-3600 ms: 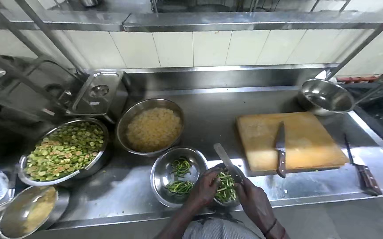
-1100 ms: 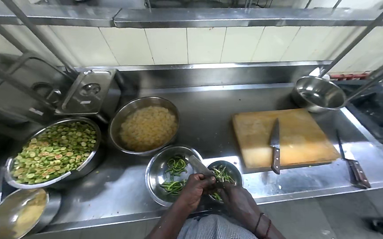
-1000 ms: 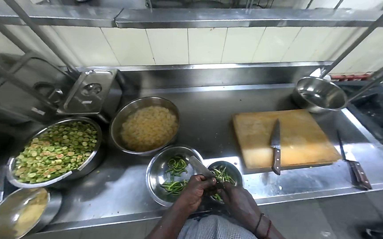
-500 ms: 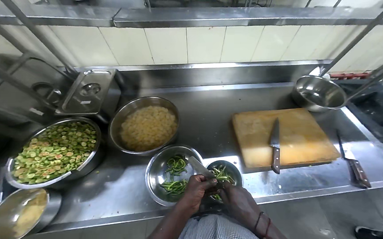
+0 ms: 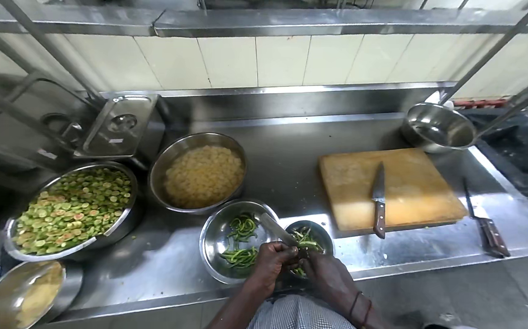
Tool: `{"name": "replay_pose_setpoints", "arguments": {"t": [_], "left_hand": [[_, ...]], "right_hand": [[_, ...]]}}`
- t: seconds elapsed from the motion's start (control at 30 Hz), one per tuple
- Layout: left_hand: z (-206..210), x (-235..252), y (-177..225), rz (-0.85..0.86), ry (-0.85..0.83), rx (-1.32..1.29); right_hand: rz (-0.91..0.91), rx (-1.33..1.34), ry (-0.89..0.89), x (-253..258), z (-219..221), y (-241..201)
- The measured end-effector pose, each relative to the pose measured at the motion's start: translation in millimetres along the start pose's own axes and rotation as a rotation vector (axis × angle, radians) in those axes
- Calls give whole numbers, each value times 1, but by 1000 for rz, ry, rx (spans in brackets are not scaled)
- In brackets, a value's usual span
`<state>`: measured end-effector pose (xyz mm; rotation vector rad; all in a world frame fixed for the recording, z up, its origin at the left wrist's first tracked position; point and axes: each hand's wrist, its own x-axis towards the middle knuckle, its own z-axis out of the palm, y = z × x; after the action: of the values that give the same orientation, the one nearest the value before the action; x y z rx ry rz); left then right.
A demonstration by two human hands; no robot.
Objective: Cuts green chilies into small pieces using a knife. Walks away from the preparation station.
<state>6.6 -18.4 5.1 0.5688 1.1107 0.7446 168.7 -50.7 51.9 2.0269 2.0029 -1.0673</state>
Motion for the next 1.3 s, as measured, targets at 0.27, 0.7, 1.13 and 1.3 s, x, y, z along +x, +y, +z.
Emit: {"name": "replay_pose_setpoints", "arguments": {"t": [0.27,0.7,1.13,1.3], "left_hand": [[-8,1,9,-48,6,-131],[8,-4,-2,245,-210,267],[-4,11,-10,779,69,999],[-10,15,-2,562,-73,1335]], "right_hand": [[-14,434,420,9,18,30],[-19,749,205,14,20,32],[52,1229,-318,6,11,41],[114,1172,-322,5,12,42]]}}
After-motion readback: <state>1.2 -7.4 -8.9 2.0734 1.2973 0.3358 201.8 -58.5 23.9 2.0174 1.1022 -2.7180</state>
